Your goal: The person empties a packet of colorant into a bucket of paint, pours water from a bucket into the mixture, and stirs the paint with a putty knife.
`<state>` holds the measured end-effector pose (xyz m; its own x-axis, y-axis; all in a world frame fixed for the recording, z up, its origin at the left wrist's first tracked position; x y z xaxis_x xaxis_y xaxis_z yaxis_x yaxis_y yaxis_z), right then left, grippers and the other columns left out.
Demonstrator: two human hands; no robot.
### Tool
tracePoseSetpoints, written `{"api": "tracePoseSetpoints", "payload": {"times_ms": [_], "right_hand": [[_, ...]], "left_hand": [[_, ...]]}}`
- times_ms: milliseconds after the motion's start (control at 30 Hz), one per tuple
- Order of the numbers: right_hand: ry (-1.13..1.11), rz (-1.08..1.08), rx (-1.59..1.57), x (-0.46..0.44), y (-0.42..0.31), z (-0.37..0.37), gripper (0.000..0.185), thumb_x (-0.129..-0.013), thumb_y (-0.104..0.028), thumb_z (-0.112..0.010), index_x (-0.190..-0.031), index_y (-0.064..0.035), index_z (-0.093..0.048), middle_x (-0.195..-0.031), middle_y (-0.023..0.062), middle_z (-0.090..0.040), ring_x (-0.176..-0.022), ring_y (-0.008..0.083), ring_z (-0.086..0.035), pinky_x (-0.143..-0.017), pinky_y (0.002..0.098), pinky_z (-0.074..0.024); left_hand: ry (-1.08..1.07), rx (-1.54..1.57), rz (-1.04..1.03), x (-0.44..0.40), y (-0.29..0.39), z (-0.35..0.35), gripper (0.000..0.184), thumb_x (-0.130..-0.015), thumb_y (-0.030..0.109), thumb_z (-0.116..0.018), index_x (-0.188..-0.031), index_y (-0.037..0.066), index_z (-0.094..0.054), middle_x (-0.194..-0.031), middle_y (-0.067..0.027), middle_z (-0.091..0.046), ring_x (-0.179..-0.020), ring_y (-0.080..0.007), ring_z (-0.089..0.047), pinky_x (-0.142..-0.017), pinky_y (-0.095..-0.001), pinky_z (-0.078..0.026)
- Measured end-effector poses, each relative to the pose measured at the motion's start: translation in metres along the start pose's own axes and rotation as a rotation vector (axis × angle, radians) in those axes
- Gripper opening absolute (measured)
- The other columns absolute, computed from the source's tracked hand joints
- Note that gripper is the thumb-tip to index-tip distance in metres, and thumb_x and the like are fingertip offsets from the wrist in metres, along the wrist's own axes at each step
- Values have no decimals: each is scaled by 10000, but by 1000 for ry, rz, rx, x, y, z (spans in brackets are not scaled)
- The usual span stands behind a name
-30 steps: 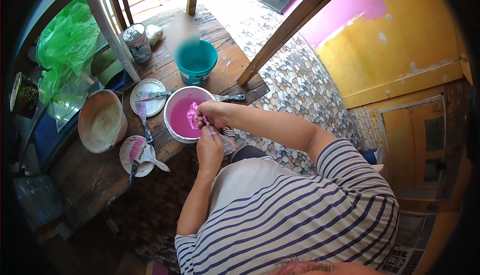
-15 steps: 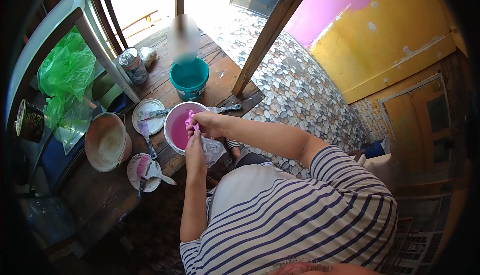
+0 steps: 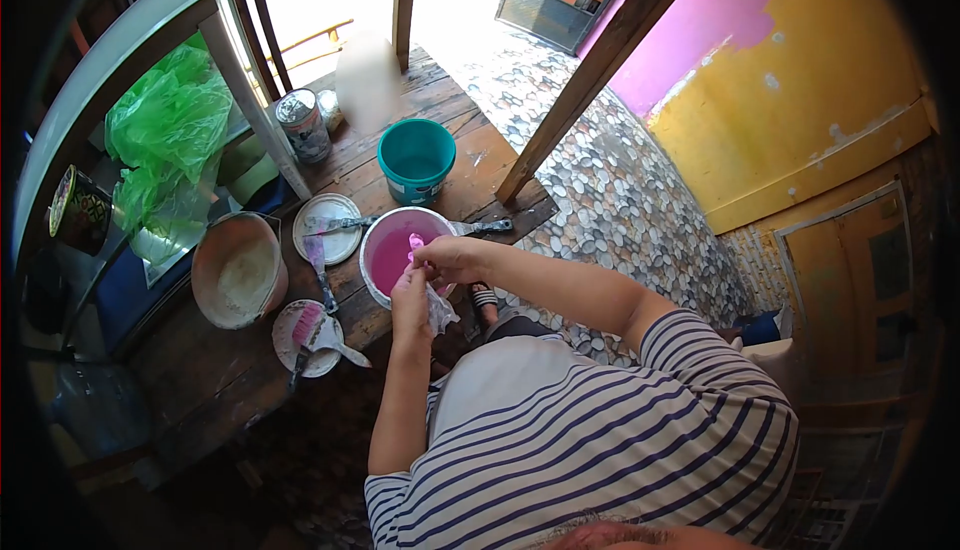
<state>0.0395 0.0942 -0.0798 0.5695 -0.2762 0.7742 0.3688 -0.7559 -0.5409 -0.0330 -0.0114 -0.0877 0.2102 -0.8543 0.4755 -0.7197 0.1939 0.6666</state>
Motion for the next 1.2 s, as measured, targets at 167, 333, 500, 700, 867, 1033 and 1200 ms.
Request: {"api": "tracePoseSetpoints", "payload": {"times_ms": [167,333,500,700,867,1033,1200], "right_hand": [[29,60,7,-8,0,-4,134,-931,-83,-521,-988,30,-566,-911,108,-590,-811,249,-602,-778,440,-520],[91,24,-110,-15,-6,-11,120,-926,-50,-494,-994,20,-564,-933,111,-606,-850,236,-602,-810,432,-498],[33,-31,-118,-15,-18,-14,92,-950,-51,-456,-970,-22,-542,-884,85,-585,-823,216,-574,-813,389,-493],[-17,-66,-64,-14,-26,-11,149,-941,-69,-413,-944,-6,-549,-886,116,-616,-843,258,-609,-873,403,-502],[-13,-93,-53,-10,-31,-3,100,-933,-50,-454,-921,-30,-551,-862,90,-612,-809,211,-611,-842,363,-522],[-37,-133,-94,-12,-31,-2,100,-902,-3,-413,-961,27,-487,-795,103,-590,-727,236,-621,-771,367,-558],[-50,-171,-93,-13,-32,1,87,-886,9,-407,-936,18,-477,-780,101,-590,-712,222,-617,-726,347,-561]], "left_hand": [[86,-79,-196,-18,-21,11,269,-1026,201,-495,-1134,-8,-626,-995,-78,-671,-848,-123,-627,-735,-280,-511],[218,-486,-312,-9,-9,6,307,-1001,221,-515,-1142,-28,-626,-919,-153,-687,-855,-213,-658,-753,-367,-504],[252,-753,-349,6,7,-1,358,-945,231,-512,-1207,-1,-586,-999,-277,-667,-927,-425,-657,-786,-468,-499],[287,-871,-506,11,7,-8,269,-922,242,-509,-1028,5,-582,-891,-302,-640,-862,-478,-629,-738,-556,-479],[346,-887,-448,21,6,-17,263,-910,231,-519,-1022,3,-588,-773,-280,-633,-751,-475,-634,-686,-557,-485],[335,-938,-497,21,-5,-17,231,-897,243,-547,-946,17,-555,-723,-265,-631,-710,-466,-634,-654,-563,-480],[330,-951,-470,31,-5,-20,262,-891,261,-560,-1011,29,-551,-750,-259,-643,-726,-459,-642,-655,-564,-484]]}}
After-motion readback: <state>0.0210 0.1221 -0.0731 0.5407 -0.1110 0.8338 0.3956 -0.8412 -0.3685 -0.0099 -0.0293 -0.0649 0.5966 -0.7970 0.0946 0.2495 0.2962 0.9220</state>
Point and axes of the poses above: each hand's wrist, its own x-axis away from the middle knuckle, its own z-axis out of the back of the hand, y = z × x, the point moved 2 cm from there along -x, towards the middle knuckle
